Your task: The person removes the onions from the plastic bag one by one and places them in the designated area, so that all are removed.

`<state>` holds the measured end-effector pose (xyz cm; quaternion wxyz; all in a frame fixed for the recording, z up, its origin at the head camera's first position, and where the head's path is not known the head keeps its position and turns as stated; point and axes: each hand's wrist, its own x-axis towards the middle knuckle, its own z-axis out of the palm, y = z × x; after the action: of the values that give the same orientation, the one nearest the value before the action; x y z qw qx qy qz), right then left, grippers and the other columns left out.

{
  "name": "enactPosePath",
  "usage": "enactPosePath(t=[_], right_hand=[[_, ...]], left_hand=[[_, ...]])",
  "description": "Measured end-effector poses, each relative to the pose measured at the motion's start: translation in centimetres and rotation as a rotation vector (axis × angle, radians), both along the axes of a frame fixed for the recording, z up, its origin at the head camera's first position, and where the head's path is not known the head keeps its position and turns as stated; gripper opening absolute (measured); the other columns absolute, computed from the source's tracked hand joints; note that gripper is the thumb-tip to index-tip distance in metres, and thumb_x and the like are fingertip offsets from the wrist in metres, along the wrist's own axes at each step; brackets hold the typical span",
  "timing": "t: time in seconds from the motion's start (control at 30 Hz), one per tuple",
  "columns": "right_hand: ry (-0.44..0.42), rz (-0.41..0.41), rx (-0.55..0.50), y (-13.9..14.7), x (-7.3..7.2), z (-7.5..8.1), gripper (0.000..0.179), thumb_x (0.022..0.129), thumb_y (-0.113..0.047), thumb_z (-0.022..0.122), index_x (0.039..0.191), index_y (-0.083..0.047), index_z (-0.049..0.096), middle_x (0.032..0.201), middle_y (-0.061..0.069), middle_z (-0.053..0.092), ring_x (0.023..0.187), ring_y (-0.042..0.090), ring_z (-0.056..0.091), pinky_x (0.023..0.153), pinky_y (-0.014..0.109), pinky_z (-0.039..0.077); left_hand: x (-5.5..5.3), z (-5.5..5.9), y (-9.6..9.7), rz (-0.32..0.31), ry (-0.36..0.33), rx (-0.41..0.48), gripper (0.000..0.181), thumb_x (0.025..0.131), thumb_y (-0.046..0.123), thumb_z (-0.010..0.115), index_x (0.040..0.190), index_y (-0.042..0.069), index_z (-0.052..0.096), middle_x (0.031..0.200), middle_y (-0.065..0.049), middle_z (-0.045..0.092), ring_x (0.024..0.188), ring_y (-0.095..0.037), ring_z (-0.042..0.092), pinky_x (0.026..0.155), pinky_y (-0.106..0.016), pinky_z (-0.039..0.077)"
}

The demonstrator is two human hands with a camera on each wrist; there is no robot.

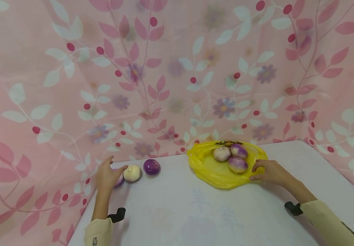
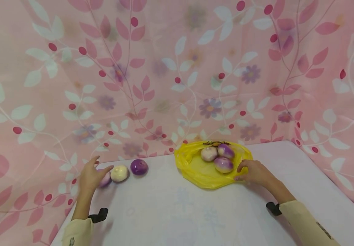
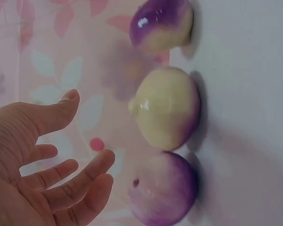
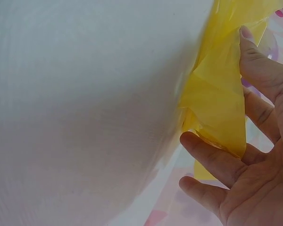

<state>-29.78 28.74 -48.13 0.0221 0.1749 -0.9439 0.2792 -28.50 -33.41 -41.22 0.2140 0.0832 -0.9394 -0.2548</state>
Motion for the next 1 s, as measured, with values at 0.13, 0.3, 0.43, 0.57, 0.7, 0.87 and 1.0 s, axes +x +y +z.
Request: enactPosePath(t=[0.13, 0.3, 0.43, 0.57, 0.7, 0.87, 1.0], right_hand=[[0.004, 0.000, -0.001, -0.1, -0.1, 0.1, 0.037, 0.076, -0.050, 0.081, 0.090, -0.017, 0.071, 0.123, 0.022, 0.062, 0.116, 0.048, 0.053, 0.097, 0.067, 0.039], [-0.004, -0.007, -0.009, -0.2, 0.0, 0.0, 0.037, 0.075, -0.049, 0.082, 0.090, -0.017, 0.071, 0.114, 0.012, 0.065, 0.105, 0.038, 0.057, 0.092, 0.061, 0.045], [-0.004, -0.007, -0.009, -0.2, 0.2, -0.1, 0.037, 0.075, -0.050, 0.082, 0.089, -0.018, 0.071, 0.112, 0.010, 0.066, 0.102, 0.035, 0.058, 0.091, 0.059, 0.046], [0.030, 0.007, -0.002, -0.2, 0.1, 0.0, 0.037, 0.074, -0.049, 0.083, 0.088, -0.018, 0.071, 0.105, 0.005, 0.066, 0.094, 0.029, 0.058, 0.087, 0.054, 0.049], [0.048, 0.018, 0.002, -0.2, 0.0, 0.2, 0.036, 0.075, -0.048, 0.083, 0.088, -0.017, 0.071, 0.102, 0.002, 0.065, 0.092, 0.026, 0.058, 0.086, 0.053, 0.049], [0.043, 0.034, -0.010, -0.2, 0.2, 0.3, 0.035, 0.076, -0.047, 0.083, 0.089, -0.016, 0.072, 0.102, 0.004, 0.066, 0.093, 0.030, 0.059, 0.087, 0.056, 0.048], [0.049, 0.037, -0.015, -0.1, 0.3, 0.2, 0.035, 0.076, -0.046, 0.083, 0.089, -0.015, 0.072, 0.107, 0.009, 0.067, 0.100, 0.036, 0.059, 0.091, 0.060, 0.046]], left_hand=[[-0.1, 0.5, 1.8, -0.017, 0.028, -0.007, 0.079, 0.081, 0.038, 0.081, 0.143, 0.005, 0.045, 0.128, -0.027, 0.055, 0.112, -0.049, 0.053, 0.085, -0.061, 0.046], [-0.5, 0.6, 4.6, -0.063, 0.023, 0.007, 0.078, 0.081, 0.041, 0.080, 0.143, 0.008, 0.046, 0.130, -0.024, 0.054, 0.115, -0.046, 0.054, 0.087, -0.061, 0.047], [-1.0, 0.4, 6.9, -0.089, 0.011, -0.013, 0.079, 0.081, 0.046, 0.079, 0.143, 0.009, 0.048, 0.132, -0.020, 0.055, 0.118, -0.044, 0.053, 0.089, -0.062, 0.046], [-1.6, 0.3, 9.2, -0.137, 0.040, -0.008, 0.077, 0.080, 0.044, 0.079, 0.141, 0.007, 0.050, 0.134, -0.021, 0.054, 0.119, -0.046, 0.053, 0.092, -0.062, 0.045], [-2.1, 0.2, 11.2, -0.178, 0.079, 0.025, 0.076, 0.078, 0.042, 0.082, 0.138, 0.005, 0.053, 0.133, -0.021, 0.055, 0.118, -0.046, 0.053, 0.094, -0.061, 0.045], [-2.5, -0.3, 13.7, -0.217, 0.089, 0.061, 0.077, 0.076, 0.041, 0.085, 0.138, 0.006, 0.054, 0.128, -0.017, 0.060, 0.105, -0.037, 0.062, 0.088, -0.054, 0.051], [-2.6, -0.7, 15.7, -0.255, 0.089, 0.101, 0.077, 0.075, 0.042, 0.085, 0.138, 0.008, 0.056, 0.125, -0.014, 0.063, 0.101, -0.034, 0.064, 0.084, -0.053, 0.053]])
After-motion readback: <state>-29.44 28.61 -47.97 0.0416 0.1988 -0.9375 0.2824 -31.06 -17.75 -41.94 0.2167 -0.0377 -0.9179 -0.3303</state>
